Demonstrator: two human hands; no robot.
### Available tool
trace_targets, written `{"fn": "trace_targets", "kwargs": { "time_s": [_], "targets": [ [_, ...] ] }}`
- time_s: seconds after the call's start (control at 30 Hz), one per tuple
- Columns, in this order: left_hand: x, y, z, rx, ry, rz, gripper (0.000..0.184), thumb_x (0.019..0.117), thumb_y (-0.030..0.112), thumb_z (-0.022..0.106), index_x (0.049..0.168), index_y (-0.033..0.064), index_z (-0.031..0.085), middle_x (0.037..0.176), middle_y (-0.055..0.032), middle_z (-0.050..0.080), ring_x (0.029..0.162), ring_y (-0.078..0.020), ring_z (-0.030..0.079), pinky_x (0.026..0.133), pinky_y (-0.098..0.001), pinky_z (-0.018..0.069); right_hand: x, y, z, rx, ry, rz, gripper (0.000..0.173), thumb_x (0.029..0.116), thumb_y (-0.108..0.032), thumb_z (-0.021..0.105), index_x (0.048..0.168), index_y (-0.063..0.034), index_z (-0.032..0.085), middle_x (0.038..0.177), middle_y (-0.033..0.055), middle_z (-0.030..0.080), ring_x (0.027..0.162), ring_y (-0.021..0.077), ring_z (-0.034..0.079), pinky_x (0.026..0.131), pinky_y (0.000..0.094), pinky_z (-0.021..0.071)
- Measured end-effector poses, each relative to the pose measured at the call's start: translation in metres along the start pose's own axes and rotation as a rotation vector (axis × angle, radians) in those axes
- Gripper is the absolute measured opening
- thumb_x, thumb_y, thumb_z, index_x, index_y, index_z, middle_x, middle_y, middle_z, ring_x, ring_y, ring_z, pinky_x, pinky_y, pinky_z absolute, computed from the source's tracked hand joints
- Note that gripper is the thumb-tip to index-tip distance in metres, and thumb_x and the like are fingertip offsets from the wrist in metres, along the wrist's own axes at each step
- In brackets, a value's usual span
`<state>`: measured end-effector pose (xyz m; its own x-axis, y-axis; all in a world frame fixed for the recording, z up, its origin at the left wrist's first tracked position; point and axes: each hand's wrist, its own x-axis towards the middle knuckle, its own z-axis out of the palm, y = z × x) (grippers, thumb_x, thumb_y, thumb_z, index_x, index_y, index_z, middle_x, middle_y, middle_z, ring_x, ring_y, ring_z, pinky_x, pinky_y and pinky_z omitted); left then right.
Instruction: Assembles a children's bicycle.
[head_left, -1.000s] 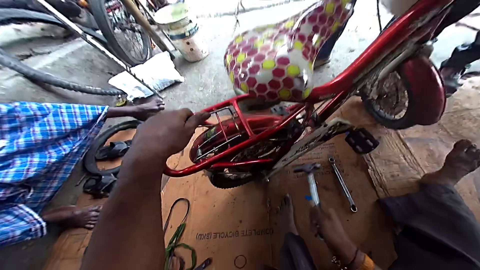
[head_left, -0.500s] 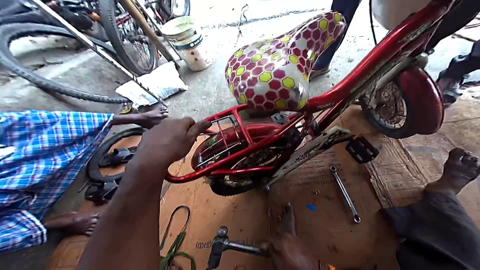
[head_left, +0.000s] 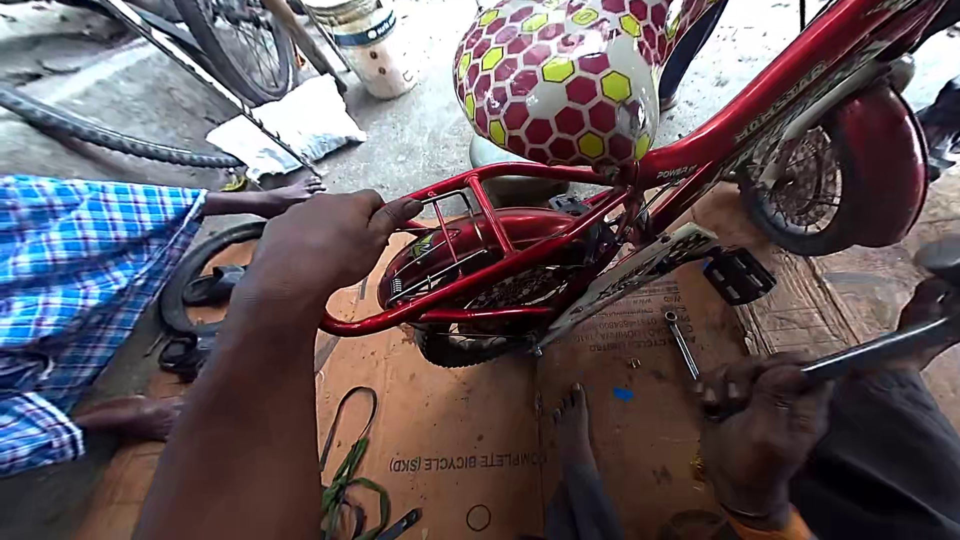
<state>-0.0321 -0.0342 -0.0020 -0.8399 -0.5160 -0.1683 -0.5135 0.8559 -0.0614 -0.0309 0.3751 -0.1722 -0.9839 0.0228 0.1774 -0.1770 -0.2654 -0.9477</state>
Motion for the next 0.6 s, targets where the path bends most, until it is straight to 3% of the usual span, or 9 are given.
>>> {"fn": "trace_targets", "kwargs": {
  "time_s": [0.03, 0.1, 0.13, 0.2, 0.33, 0.4, 0.5, 0.57, 0.6],
  "targets": [
    [0.000, 0.001, 0.000, 0.005, 0.002, -0.001, 0.077, 0.0987, 0.075, 0.024, 0.100, 0.0087, 0.062, 0.084, -0.0231, 0.064, 0.086, -0.0478, 0.066, 0.068, -0.0737, 0.0460, -0.016, 0.016, 0.004, -0.077, -0.015, 0.092, 0.033, 0.1061, -0.047, 0.051, 0.102, -0.0148, 0.052, 0.065, -0.0051, 0.055, 0.053, 0.0100, 0.057, 0.050, 0.0288, 0.0543],
    [0.000, 0.001, -0.001, -0.001, 0.014, -0.006, 0.075, 0.0994, 0.074, 0.025, 0.100, 0.0085, 0.063, 0.084, -0.0224, 0.065, 0.085, -0.0474, 0.066, 0.068, -0.0731, 0.0466, -0.050, 0.050, 0.012, -0.369, -0.344, 0.435, 0.037, 0.1047, -0.034, 0.049, 0.114, 0.0007, 0.058, 0.071, 0.0024, 0.059, 0.057, 0.0145, 0.059, 0.055, 0.0355, 0.0546],
    [-0.001, -0.001, 0.000, -0.010, 0.019, -0.002, 0.074, 0.1003, 0.072, 0.026, 0.100, 0.0085, 0.063, 0.083, -0.0218, 0.064, 0.084, -0.0469, 0.066, 0.067, -0.0726, 0.0467, -0.059, 0.064, 0.015, -0.453, -0.520, 0.645, 0.038, 0.1072, -0.035, 0.047, 0.121, -0.0011, 0.057, 0.074, 0.0052, 0.058, 0.059, 0.0186, 0.059, 0.058, 0.0403, 0.0551],
    [-0.003, -0.004, -0.002, -0.039, 0.035, 0.016, 0.070, 0.1028, 0.068, 0.031, 0.100, 0.0076, 0.066, 0.083, -0.0214, 0.065, 0.081, -0.0459, 0.066, 0.067, -0.0729, 0.0470, -0.059, 0.076, 0.015, -0.464, -0.607, 0.816, 0.038, 0.1083, -0.037, 0.045, 0.126, -0.0050, 0.056, 0.073, 0.0054, 0.055, 0.058, 0.0202, 0.056, 0.056, 0.0413, 0.0521],
    [-0.002, -0.009, 0.002, -0.071, 0.025, 0.011, 0.069, 0.1015, 0.069, 0.032, 0.100, 0.0102, 0.068, 0.083, -0.0185, 0.066, 0.081, -0.0432, 0.066, 0.068, -0.0715, 0.0477, -0.040, 0.039, -0.008, -0.304, -0.485, 0.594, 0.044, 0.1062, -0.048, 0.042, 0.113, -0.0059, 0.055, 0.065, -0.0017, 0.050, 0.049, 0.0130, 0.052, 0.046, 0.0336, 0.0499],
    [0.000, -0.006, 0.000, -0.066, 0.033, 0.015, 0.070, 0.1005, 0.070, 0.031, 0.099, 0.0100, 0.066, 0.081, -0.0183, 0.065, 0.080, -0.0428, 0.066, 0.067, -0.0712, 0.0475, -0.018, 0.018, -0.012, -0.114, -0.312, 0.344, 0.049, 0.1030, -0.062, 0.045, 0.103, -0.0145, 0.057, 0.062, -0.0068, 0.050, 0.048, 0.0070, 0.050, 0.044, 0.0265, 0.0480],
    [-0.001, -0.004, 0.001, -0.053, 0.026, 0.000, 0.070, 0.1013, 0.069, 0.029, 0.099, 0.0088, 0.065, 0.081, -0.0202, 0.065, 0.081, -0.0448, 0.065, 0.067, -0.0716, 0.0467, 0.012, 0.009, -0.002, 0.097, -0.039, 0.033, 0.038, 0.1032, -0.059, 0.046, 0.097, -0.0249, 0.061, 0.063, -0.0089, 0.054, 0.050, 0.0068, 0.054, 0.047, 0.0253, 0.0523],
    [0.001, -0.004, 0.003, -0.014, 0.028, 0.017, 0.071, 0.1012, 0.070, 0.027, 0.098, 0.0089, 0.064, 0.081, -0.0198, 0.064, 0.081, -0.0449, 0.066, 0.066, -0.0713, 0.0475, -0.011, 0.030, 0.007, 0.005, -0.034, 0.139, 0.037, 0.1060, -0.052, 0.047, 0.096, -0.0183, 0.059, 0.065, -0.0068, 0.057, 0.052, 0.0082, 0.057, 0.049, 0.0273, 0.0534],
    [0.002, -0.004, 0.003, 0.002, 0.038, 0.029, 0.072, 0.1007, 0.071, 0.026, 0.097, 0.0093, 0.064, 0.080, -0.0188, 0.064, 0.079, -0.0435, 0.066, 0.065, -0.0705, 0.0481, -0.033, 0.046, 0.009, -0.144, -0.172, 0.278, 0.036, 0.1070, -0.042, 0.044, 0.100, -0.0087, 0.058, 0.067, -0.0041, 0.058, 0.054, 0.0093, 0.057, 0.050, 0.0294, 0.0528]
  ]
}}
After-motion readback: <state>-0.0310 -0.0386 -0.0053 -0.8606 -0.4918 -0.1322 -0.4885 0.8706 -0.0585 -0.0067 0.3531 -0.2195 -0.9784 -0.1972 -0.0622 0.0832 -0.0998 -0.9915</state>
